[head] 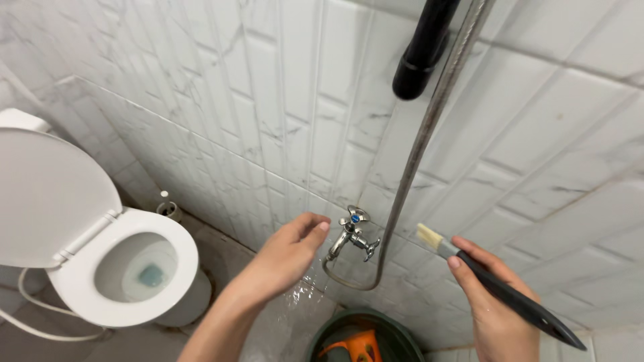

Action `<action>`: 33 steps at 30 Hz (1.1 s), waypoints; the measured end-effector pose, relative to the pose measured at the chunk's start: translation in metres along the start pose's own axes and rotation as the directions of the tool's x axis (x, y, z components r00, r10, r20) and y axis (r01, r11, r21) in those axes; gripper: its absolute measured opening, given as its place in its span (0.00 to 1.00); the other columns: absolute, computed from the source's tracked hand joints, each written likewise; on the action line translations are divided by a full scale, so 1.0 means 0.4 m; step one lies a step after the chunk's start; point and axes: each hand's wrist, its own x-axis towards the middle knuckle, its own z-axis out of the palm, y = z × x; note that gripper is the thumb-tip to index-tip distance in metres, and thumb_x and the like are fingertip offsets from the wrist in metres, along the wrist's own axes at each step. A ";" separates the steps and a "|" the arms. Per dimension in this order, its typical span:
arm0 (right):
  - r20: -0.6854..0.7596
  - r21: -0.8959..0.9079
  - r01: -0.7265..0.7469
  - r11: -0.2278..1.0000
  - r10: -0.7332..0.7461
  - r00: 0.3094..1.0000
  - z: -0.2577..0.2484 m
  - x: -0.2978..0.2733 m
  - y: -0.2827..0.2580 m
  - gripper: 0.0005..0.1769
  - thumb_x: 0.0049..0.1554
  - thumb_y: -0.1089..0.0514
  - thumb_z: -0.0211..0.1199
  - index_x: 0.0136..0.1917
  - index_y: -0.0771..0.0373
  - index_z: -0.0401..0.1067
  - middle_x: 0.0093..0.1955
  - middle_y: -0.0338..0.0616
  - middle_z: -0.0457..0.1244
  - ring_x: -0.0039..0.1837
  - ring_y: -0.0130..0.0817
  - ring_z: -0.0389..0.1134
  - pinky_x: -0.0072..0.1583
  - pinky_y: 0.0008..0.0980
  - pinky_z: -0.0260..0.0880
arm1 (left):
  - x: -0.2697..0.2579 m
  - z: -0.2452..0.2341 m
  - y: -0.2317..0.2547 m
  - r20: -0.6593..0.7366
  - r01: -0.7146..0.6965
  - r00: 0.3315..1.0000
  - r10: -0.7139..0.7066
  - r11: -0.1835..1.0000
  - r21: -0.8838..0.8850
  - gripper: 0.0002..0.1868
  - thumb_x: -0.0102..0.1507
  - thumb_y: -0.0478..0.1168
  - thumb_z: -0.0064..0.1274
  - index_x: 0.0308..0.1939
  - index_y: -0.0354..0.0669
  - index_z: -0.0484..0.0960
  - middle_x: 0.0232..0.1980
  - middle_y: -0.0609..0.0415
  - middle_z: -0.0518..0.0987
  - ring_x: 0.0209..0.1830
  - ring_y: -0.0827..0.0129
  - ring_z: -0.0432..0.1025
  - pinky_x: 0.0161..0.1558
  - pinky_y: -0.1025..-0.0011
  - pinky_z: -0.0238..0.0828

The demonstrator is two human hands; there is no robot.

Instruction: The person scrubs the toilet tank lid, seat, and cistern interior using a brush. They rinse the brush under a handheld shower head and continue scrubbing the tank lid and cistern interior.

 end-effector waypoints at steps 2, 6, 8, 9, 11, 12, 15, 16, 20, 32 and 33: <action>0.028 -0.014 0.042 0.999 -0.042 0.999 0.007 -0.015 -0.035 0.20 0.55 0.64 0.68 0.61 0.67 0.79 0.53 0.44 0.71 0.55 0.26 0.69 0.59 0.25 0.67 | -0.030 0.007 0.032 -0.008 -0.033 0.999 0.032 0.997 -0.072 0.25 0.67 0.52 0.41 0.62 0.44 0.77 0.61 0.49 0.82 0.64 0.65 0.74 0.63 0.67 0.66; 0.067 -0.007 0.031 0.999 -0.031 0.997 0.026 -0.035 -0.105 0.21 0.54 0.62 0.67 0.62 0.65 0.78 0.55 0.40 0.71 0.55 0.27 0.70 0.60 0.26 0.67 | -0.095 0.027 0.081 -0.018 -0.029 0.999 0.027 0.991 -0.128 0.25 0.67 0.53 0.40 0.62 0.43 0.77 0.58 0.48 0.84 0.61 0.64 0.75 0.61 0.67 0.68; 0.059 -0.011 -0.011 1.000 0.011 0.998 0.040 -0.048 -0.131 0.22 0.55 0.61 0.68 0.63 0.64 0.78 0.54 0.42 0.71 0.52 0.30 0.70 0.57 0.28 0.68 | -0.121 0.024 0.099 -0.032 -0.079 0.997 0.075 0.987 -0.138 0.26 0.67 0.53 0.40 0.62 0.42 0.77 0.58 0.48 0.84 0.62 0.64 0.75 0.62 0.67 0.67; 0.058 -0.033 -0.004 0.999 0.006 0.998 0.051 -0.045 -0.144 0.22 0.56 0.61 0.68 0.64 0.64 0.78 0.54 0.44 0.71 0.50 0.32 0.69 0.55 0.29 0.68 | -0.129 0.017 0.108 -0.044 -0.108 0.994 0.103 0.984 -0.144 0.26 0.68 0.53 0.40 0.62 0.41 0.77 0.58 0.48 0.84 0.63 0.65 0.75 0.62 0.68 0.67; 0.087 0.003 0.015 1.000 -0.015 0.996 0.069 -0.043 -0.163 0.21 0.58 0.60 0.67 0.64 0.65 0.78 0.54 0.46 0.71 0.49 0.33 0.68 0.53 0.31 0.70 | -0.146 -0.005 0.116 -0.087 -0.108 0.992 0.096 0.982 -0.154 0.26 0.68 0.53 0.40 0.62 0.42 0.76 0.61 0.49 0.82 0.65 0.66 0.73 0.64 0.68 0.65; 0.118 0.062 0.024 0.998 -0.031 0.993 0.078 -0.041 -0.169 0.21 0.59 0.59 0.66 0.64 0.66 0.78 0.54 0.47 0.70 0.50 0.31 0.69 0.53 0.31 0.72 | -0.155 -0.016 0.116 -0.109 -0.108 0.990 0.091 0.981 -0.160 0.26 0.68 0.54 0.40 0.63 0.43 0.76 0.62 0.50 0.81 0.66 0.67 0.72 0.64 0.69 0.64; 0.170 0.153 0.044 0.987 -0.070 0.983 0.115 -0.036 -0.181 0.21 0.59 0.58 0.64 0.63 0.69 0.75 0.56 0.43 0.71 0.53 0.29 0.71 0.51 0.31 0.75 | -0.181 -0.075 0.099 -0.155 -0.103 0.985 0.070 0.971 -0.217 0.27 0.67 0.54 0.39 0.64 0.44 0.75 0.64 0.51 0.79 0.68 0.67 0.70 0.66 0.69 0.61; 0.182 0.165 0.045 0.985 -0.076 0.980 0.129 -0.037 -0.184 0.21 0.59 0.57 0.63 0.63 0.70 0.75 0.58 0.41 0.71 0.54 0.28 0.72 0.50 0.30 0.76 | -0.189 -0.097 0.088 -0.183 -0.113 0.981 0.072 0.968 -0.224 0.28 0.67 0.54 0.39 0.64 0.43 0.75 0.65 0.51 0.79 0.68 0.67 0.70 0.66 0.68 0.61; 0.287 0.100 0.023 0.995 -0.051 0.956 0.213 -0.040 -0.197 0.22 0.60 0.57 0.62 0.65 0.69 0.75 0.51 0.49 0.70 0.50 0.33 0.73 0.52 0.31 0.74 | -0.214 -0.198 0.020 -0.276 -0.108 0.961 0.027 0.954 -0.281 0.29 0.67 0.55 0.39 0.66 0.42 0.74 0.67 0.51 0.79 0.70 0.67 0.69 0.67 0.67 0.61; 0.575 0.224 0.005 0.975 -0.136 0.807 0.782 -0.147 -0.312 0.20 0.60 0.60 0.61 0.64 0.71 0.74 0.55 0.48 0.70 0.54 0.32 0.73 0.63 0.31 0.73 | -0.337 -0.695 -0.156 -0.536 -0.035 0.832 -0.146 0.949 -0.314 0.28 0.68 0.56 0.39 0.67 0.47 0.72 0.71 0.53 0.73 0.75 0.67 0.61 0.70 0.66 0.55; 0.586 0.229 -0.010 0.973 -0.129 0.800 0.837 -0.164 -0.324 0.20 0.60 0.61 0.61 0.64 0.71 0.74 0.55 0.49 0.70 0.55 0.32 0.73 0.62 0.31 0.72 | -0.352 -0.743 -0.165 -0.551 0.017 0.811 -0.197 0.949 -0.314 0.28 0.67 0.56 0.39 0.68 0.49 0.72 0.70 0.54 0.72 0.74 0.68 0.61 0.70 0.66 0.55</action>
